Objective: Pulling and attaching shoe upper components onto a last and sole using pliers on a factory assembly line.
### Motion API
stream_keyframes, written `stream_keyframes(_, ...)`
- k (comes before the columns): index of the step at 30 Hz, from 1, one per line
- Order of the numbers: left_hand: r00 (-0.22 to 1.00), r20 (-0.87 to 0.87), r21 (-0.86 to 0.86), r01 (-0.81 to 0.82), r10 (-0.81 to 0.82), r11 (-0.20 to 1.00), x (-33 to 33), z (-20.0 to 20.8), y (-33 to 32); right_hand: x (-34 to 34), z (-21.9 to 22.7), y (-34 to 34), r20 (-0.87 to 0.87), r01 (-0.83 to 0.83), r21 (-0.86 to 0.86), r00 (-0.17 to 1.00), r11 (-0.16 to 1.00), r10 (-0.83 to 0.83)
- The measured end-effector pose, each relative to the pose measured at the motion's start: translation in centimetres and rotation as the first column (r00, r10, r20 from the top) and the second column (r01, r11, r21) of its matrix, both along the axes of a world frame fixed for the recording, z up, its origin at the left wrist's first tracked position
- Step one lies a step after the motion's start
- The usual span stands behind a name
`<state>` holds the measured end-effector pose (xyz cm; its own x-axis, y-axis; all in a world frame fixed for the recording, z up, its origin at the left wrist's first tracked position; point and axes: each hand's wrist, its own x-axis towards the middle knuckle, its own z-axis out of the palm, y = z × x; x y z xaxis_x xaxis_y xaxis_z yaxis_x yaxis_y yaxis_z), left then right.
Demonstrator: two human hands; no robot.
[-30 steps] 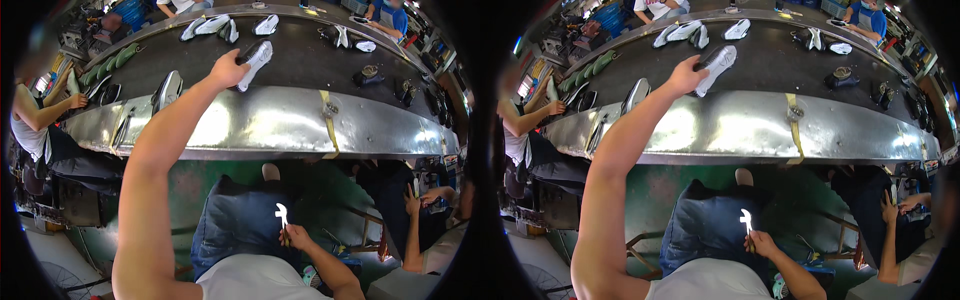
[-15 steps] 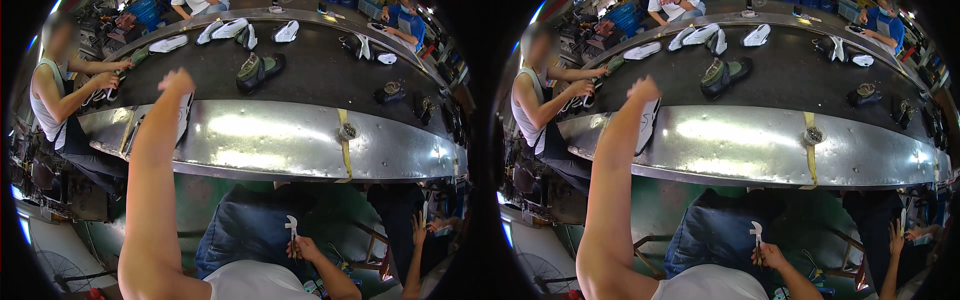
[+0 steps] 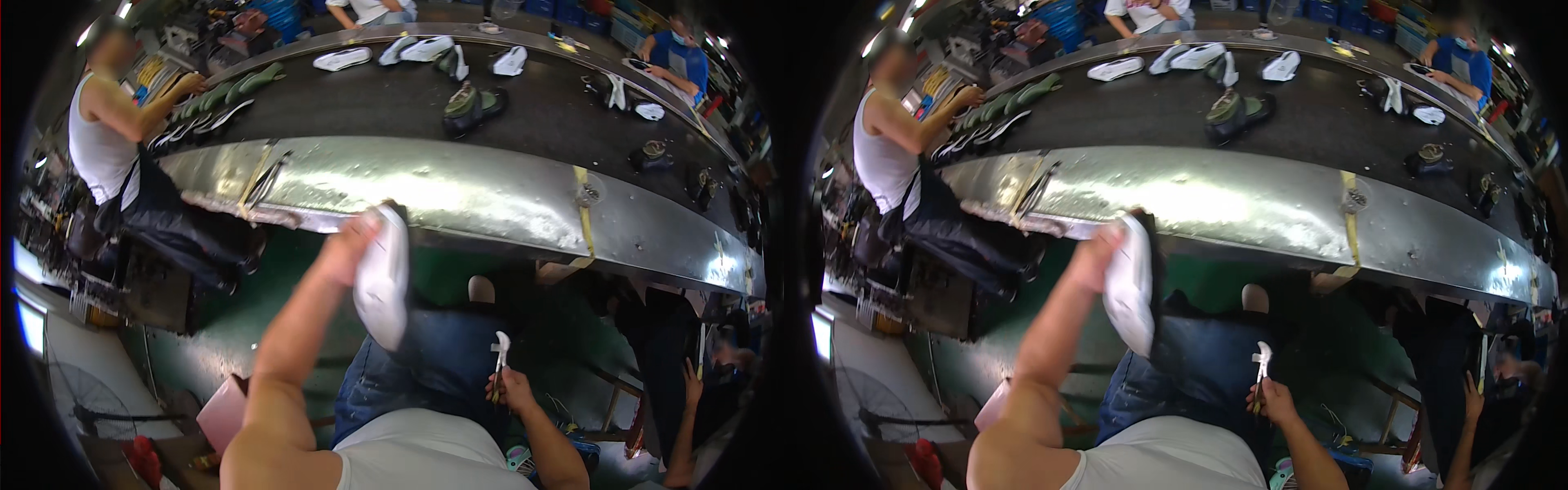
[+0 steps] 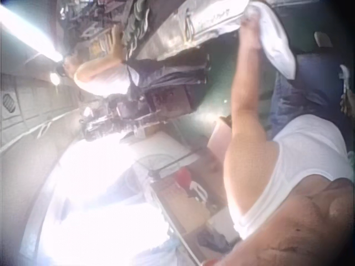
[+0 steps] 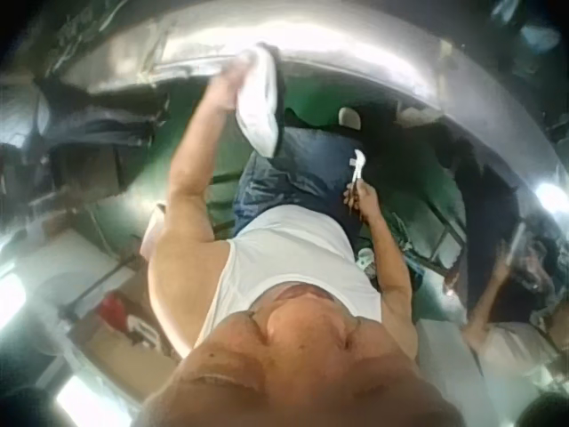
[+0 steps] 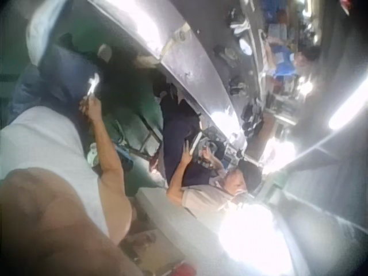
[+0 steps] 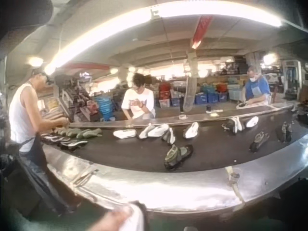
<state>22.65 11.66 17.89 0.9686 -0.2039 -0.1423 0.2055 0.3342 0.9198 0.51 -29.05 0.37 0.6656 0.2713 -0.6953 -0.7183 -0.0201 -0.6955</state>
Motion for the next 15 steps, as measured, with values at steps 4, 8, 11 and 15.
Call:
stream_keyframes(4,0.996,0.086,0.257,-0.025,0.003,0.966,-11.7,-9.6,-7.9,-1.5,1.6,0.9,0.195,0.034,-0.004,0.98,0.999,-0.032)
stream_keyframes(8,0.997,0.039,0.225,0.052,-0.063,0.973,-16.3,-14.2,-10.3,-2.4,7.0,3.3,0.432,-0.06,-0.183,0.892,0.981,0.134)
stream_keyframes(11,0.983,-0.085,-0.065,0.158,-0.163,0.985,-15.2,-10.5,-9.1,-2.3,10.4,5.2,0.454,-0.152,-0.244,0.855,0.958,0.251)
stream_keyframes(15,0.973,-0.017,0.012,0.229,-0.229,0.973,-15.8,-11.5,-8.8,-2.3,12.9,6.9,0.259,-0.271,-0.086,0.923,0.959,0.284)
